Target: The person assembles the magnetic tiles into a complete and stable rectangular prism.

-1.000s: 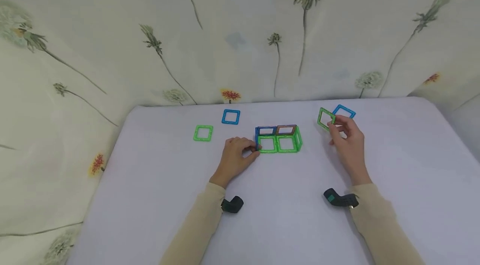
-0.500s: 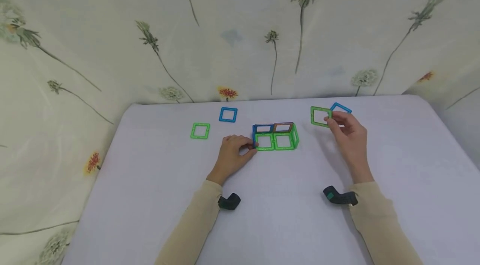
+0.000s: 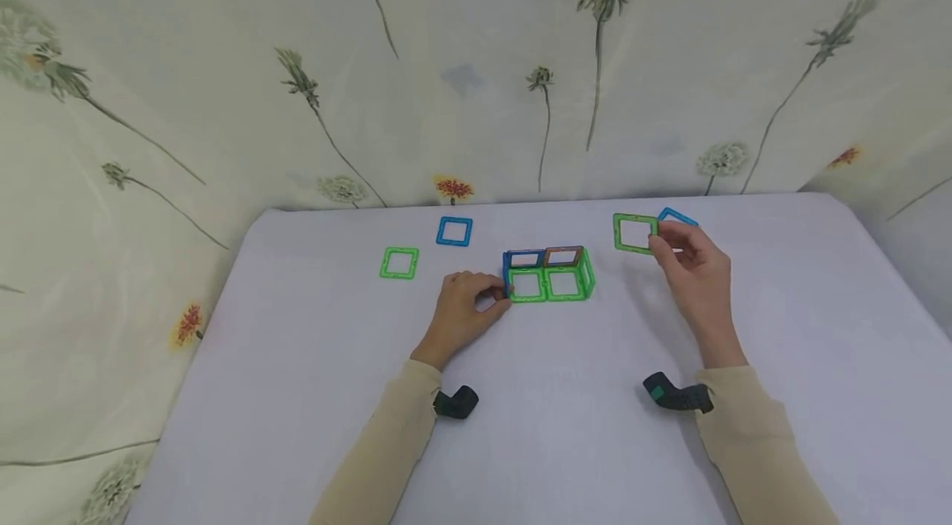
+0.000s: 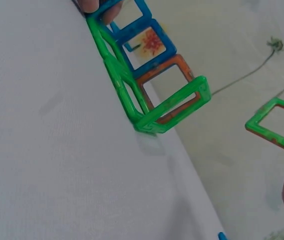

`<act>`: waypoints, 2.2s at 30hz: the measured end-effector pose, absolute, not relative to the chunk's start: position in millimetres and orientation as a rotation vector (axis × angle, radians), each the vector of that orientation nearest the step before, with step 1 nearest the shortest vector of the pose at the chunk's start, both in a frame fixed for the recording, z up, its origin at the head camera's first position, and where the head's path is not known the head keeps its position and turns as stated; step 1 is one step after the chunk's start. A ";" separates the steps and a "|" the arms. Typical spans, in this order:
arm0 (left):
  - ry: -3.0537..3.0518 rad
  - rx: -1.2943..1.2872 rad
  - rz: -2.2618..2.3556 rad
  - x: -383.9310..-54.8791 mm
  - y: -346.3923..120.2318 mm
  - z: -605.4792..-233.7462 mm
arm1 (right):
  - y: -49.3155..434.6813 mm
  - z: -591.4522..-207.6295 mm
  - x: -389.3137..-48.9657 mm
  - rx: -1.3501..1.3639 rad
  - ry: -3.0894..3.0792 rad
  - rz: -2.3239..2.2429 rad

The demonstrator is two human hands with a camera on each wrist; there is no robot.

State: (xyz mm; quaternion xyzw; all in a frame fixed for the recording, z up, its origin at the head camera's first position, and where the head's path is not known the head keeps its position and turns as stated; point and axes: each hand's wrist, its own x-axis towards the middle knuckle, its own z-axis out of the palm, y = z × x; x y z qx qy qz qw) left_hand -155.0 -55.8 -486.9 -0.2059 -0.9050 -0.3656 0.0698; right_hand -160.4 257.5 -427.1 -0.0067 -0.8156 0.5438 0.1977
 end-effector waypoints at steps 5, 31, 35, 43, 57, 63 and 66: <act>-2.710 -0.627 -1.102 -155.0 -56.0 -486.7 | 258.8 -428.9 -162.4 0.025 -2.254 1.542; -2.737 -0.624 -1.070 -155.8 -55.5 -489.6 | 242.1 -420.2 -154.9 0.236 -2.274 1.419; -2.737 -0.627 -1.050 -155.7 -55.4 -489.4 | 234.3 -412.2 -150.2 0.294 -2.269 1.400; -2.728 -0.640 -1.051 -155.1 -55.8 -489.1 | 218.0 -392.1 -137.5 0.352 -2.292 1.368; -2.738 -0.619 -1.041 -152.7 -55.5 -488.5 | 222.1 -421.3 -150.2 0.457 -2.328 1.277; -2.731 -0.625 -1.033 -153.1 -55.5 -487.9 | 218.3 -420.8 -148.9 0.498 -2.335 1.275; -2.730 -0.626 -1.033 -153.5 -55.3 -488.7 | 216.6 -422.2 -148.8 0.517 -2.339 1.281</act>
